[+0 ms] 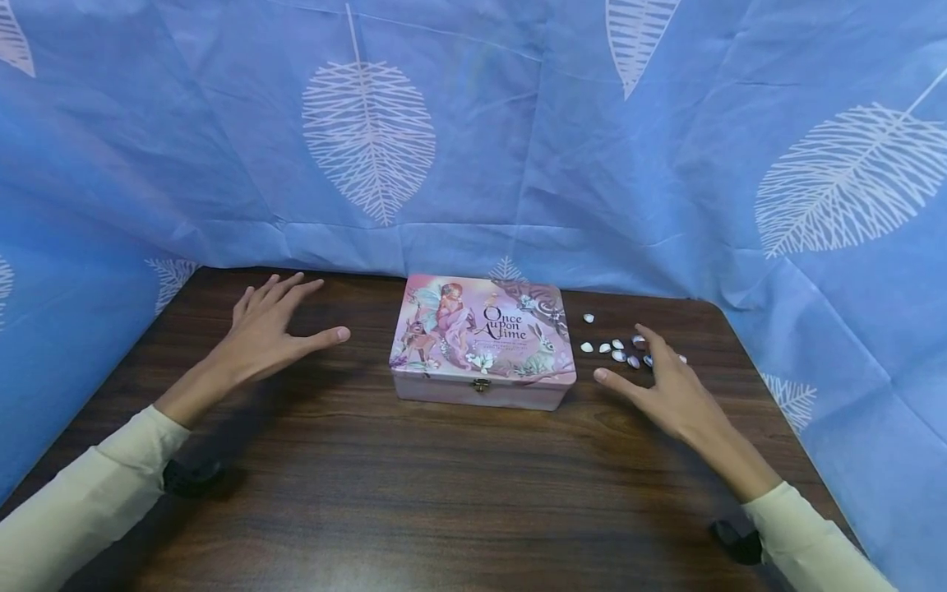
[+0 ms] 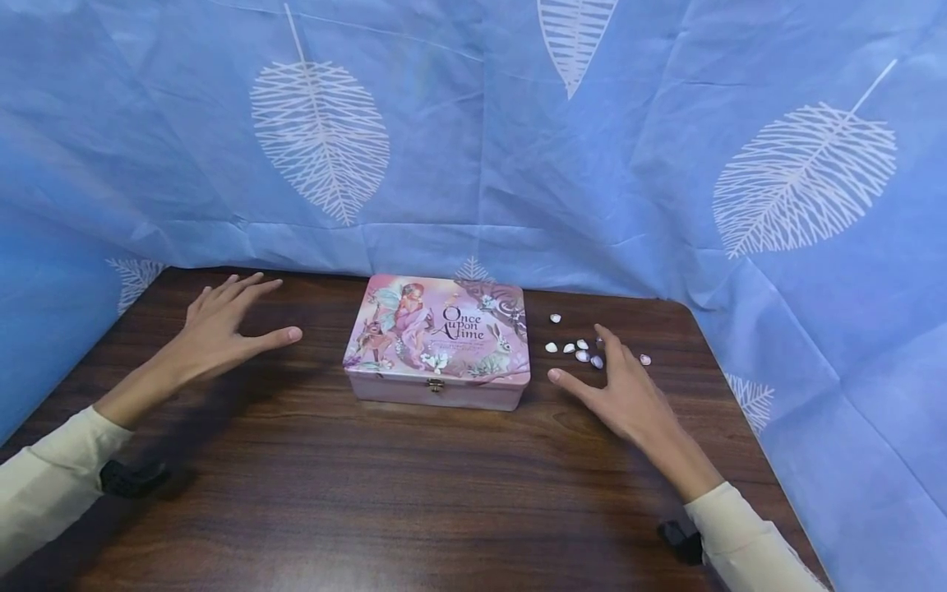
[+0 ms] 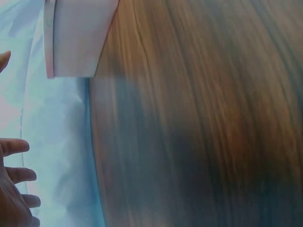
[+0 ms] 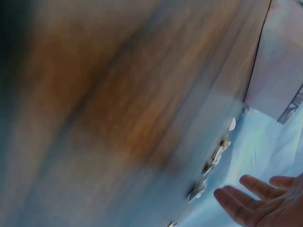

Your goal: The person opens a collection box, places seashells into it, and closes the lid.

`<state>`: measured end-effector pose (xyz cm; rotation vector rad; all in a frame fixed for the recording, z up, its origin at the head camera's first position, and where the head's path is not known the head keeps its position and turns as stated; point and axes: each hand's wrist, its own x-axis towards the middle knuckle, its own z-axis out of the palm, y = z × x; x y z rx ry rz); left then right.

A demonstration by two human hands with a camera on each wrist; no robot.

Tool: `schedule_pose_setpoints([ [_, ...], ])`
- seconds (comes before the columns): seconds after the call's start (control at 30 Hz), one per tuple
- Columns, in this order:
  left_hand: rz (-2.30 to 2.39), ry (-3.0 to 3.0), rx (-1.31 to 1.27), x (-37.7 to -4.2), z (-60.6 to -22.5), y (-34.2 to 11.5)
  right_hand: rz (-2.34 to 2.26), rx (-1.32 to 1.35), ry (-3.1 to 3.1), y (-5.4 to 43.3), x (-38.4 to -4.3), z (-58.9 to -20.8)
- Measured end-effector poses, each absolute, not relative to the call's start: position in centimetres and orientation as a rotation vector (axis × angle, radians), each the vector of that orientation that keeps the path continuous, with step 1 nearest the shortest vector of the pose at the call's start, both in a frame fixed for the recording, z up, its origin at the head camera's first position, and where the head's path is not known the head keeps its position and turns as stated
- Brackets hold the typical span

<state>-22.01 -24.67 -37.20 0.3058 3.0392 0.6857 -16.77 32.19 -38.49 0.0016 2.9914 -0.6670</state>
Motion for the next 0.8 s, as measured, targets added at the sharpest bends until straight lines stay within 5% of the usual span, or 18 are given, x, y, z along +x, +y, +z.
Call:
schedule_pose_setpoints([
  [0.8,0.81,3.011,0.511,-20.9,-37.0,-20.0,-0.785,-0.141,2.942,28.3,-14.9,-38.6],
])
